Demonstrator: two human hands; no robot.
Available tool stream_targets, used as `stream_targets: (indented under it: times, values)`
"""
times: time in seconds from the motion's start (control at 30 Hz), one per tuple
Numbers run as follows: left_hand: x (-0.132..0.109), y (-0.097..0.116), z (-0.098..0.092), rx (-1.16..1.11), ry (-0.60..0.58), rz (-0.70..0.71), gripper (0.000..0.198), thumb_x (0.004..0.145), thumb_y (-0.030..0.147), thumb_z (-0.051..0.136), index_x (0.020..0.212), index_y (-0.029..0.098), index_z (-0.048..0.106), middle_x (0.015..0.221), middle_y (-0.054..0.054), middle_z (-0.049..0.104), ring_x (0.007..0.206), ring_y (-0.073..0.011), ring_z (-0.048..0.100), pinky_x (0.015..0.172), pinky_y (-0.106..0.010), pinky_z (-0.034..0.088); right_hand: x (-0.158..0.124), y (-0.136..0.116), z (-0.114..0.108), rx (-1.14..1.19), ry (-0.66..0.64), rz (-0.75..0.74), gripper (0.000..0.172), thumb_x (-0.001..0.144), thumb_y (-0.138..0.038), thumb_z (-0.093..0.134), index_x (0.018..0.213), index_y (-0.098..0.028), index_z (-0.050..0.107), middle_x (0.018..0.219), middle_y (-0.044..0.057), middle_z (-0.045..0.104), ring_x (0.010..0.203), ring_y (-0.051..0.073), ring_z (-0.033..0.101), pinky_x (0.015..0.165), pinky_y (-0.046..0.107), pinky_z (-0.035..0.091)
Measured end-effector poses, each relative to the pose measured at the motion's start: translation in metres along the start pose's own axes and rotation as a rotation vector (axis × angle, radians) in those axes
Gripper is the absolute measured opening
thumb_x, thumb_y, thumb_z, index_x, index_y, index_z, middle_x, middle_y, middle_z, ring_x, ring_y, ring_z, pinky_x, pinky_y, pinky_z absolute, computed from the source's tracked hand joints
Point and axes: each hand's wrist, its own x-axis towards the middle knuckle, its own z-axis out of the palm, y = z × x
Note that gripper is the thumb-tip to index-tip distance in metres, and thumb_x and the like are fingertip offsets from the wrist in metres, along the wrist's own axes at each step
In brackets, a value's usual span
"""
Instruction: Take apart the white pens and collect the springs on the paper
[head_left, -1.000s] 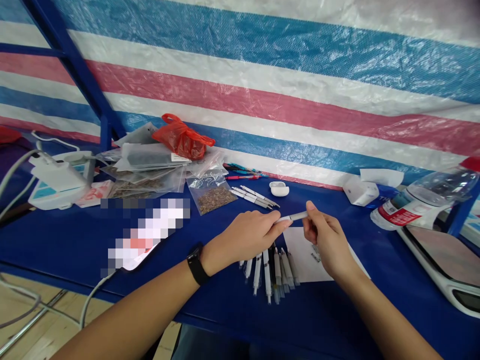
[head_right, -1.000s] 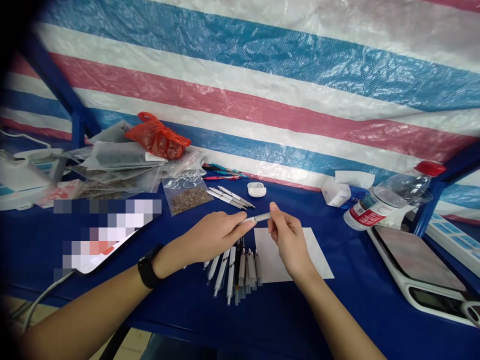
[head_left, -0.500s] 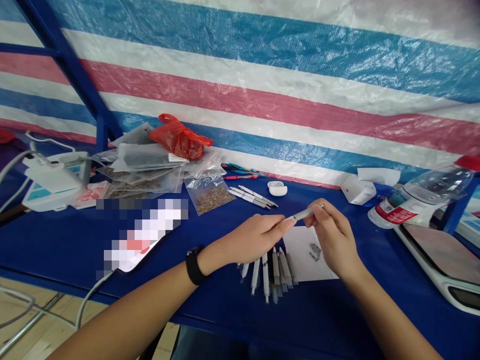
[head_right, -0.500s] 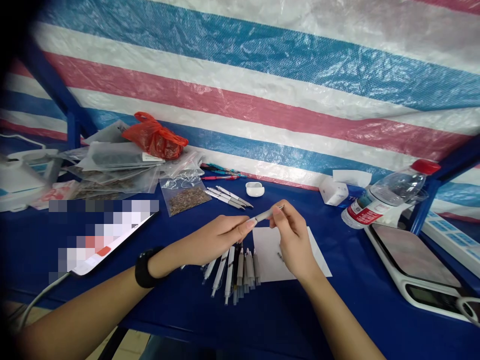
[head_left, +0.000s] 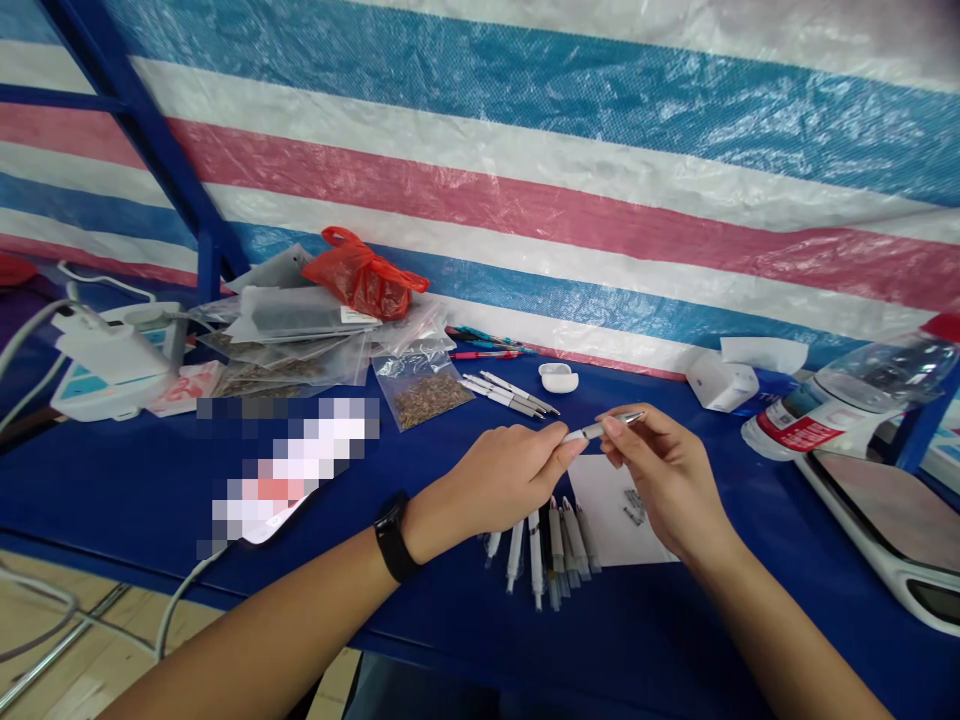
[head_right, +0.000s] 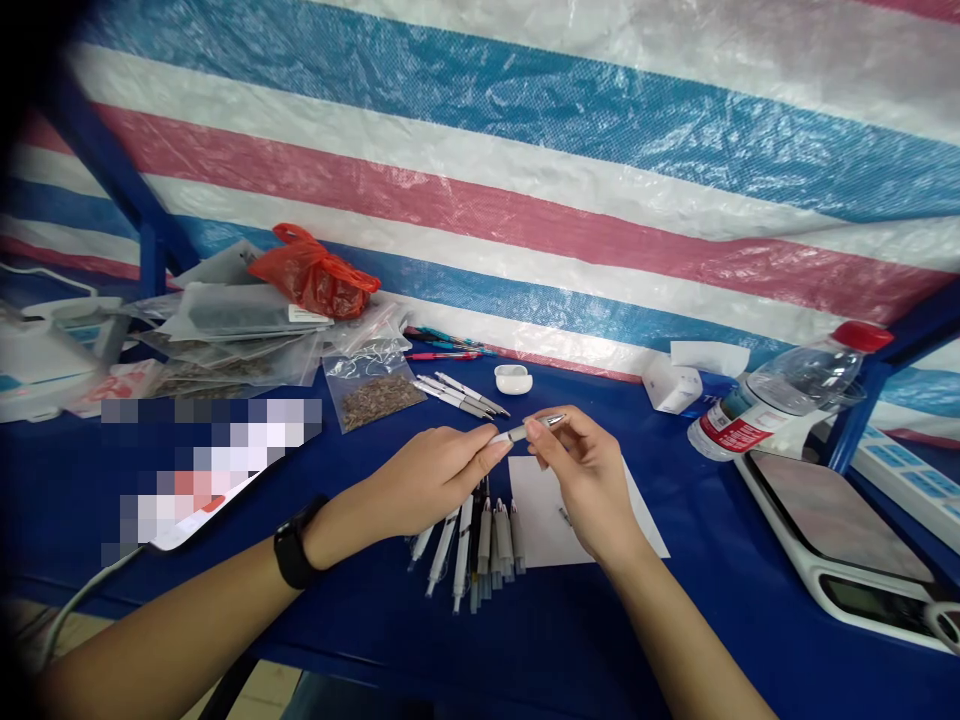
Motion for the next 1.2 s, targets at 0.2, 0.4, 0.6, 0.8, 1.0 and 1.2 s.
stream_targets:
  times: [0.2,0.4,0.6,0.8,1.0,1.2]
  values:
    - [0.0,-0.003,-0.0007,0.024,-0.028,0.031,0.042,0.111,0.047,0.026,0.084,0.022,0.045,0.065,0.004,0.046,0.055,-0.0156,0.043,0.056,-0.032,0.023,0.0011,-0.0035,-0.0015,0.182,-0.064,0.102,0.033,0.07,-0.04,0.087,0.102,-0.034,0.079,0.101,0.001,0.075,0.095,0.021,0.067,0.085,0.037,0.054]
    - [0.0021,-0.0033,-0.0004,0.075,-0.028,0.028,0.042,0.111,0.047,0.026,0.085,0.021,0.047,0.063,0.004,0.045,0.053,-0.0157,0.044,0.054,-0.032,0.021,0.0037,-0.0018,-0.0036,0.195,-0.005,0.142,0.044,0.057,-0.039,0.098,0.097,-0.035,0.08,0.085,-0.002,0.075,0.085,0.018,0.068,0.089,0.037,0.054]
    - [0.0025,-0.005,0.0011,0.1,-0.018,0.02,0.042,0.111,0.047,0.027,0.088,0.021,0.05,0.062,0.003,0.046,0.053,-0.0166,0.046,0.054,-0.031,0.021,0.0023,-0.0028,-0.0034,0.102,-0.001,0.143,0.044,0.063,-0.043,0.094,0.102,-0.032,0.079,0.094,0.002,0.078,0.091,0.024,0.071,0.095,0.048,0.054]
    - [0.0012,-0.003,0.0012,0.082,0.011,0.052,0.033,0.112,0.042,0.028,0.112,0.022,0.054,0.062,0.005,0.047,0.053,-0.0167,0.049,0.053,-0.031,0.023,0.0024,-0.0039,-0.0039,0.194,-0.091,0.142,0.058,0.06,-0.038,0.097,0.114,-0.036,0.076,0.105,0.002,0.079,0.103,0.024,0.072,0.098,0.045,0.055]
    - [0.0009,-0.0014,-0.0003,0.117,0.016,0.077,0.027,0.112,0.036,0.031,0.11,0.021,0.053,0.065,0.004,0.051,0.054,-0.0162,0.051,0.053,-0.03,0.026,0.0011,-0.0004,-0.0019,0.141,-0.052,0.121,0.043,0.065,-0.043,0.094,0.102,-0.029,0.079,0.079,0.0,0.076,0.084,0.022,0.073,0.093,0.046,0.057]
    - [0.0008,-0.0023,0.0028,0.09,0.038,0.134,0.025,0.111,0.033,0.03,0.108,0.021,0.052,0.079,0.0,0.061,0.067,-0.0185,0.059,0.058,-0.029,0.033,0.0004,-0.0034,0.0005,0.146,-0.031,0.122,0.041,0.066,-0.045,0.093,0.102,-0.031,0.079,0.09,0.001,0.077,0.089,0.021,0.072,0.089,0.041,0.058]
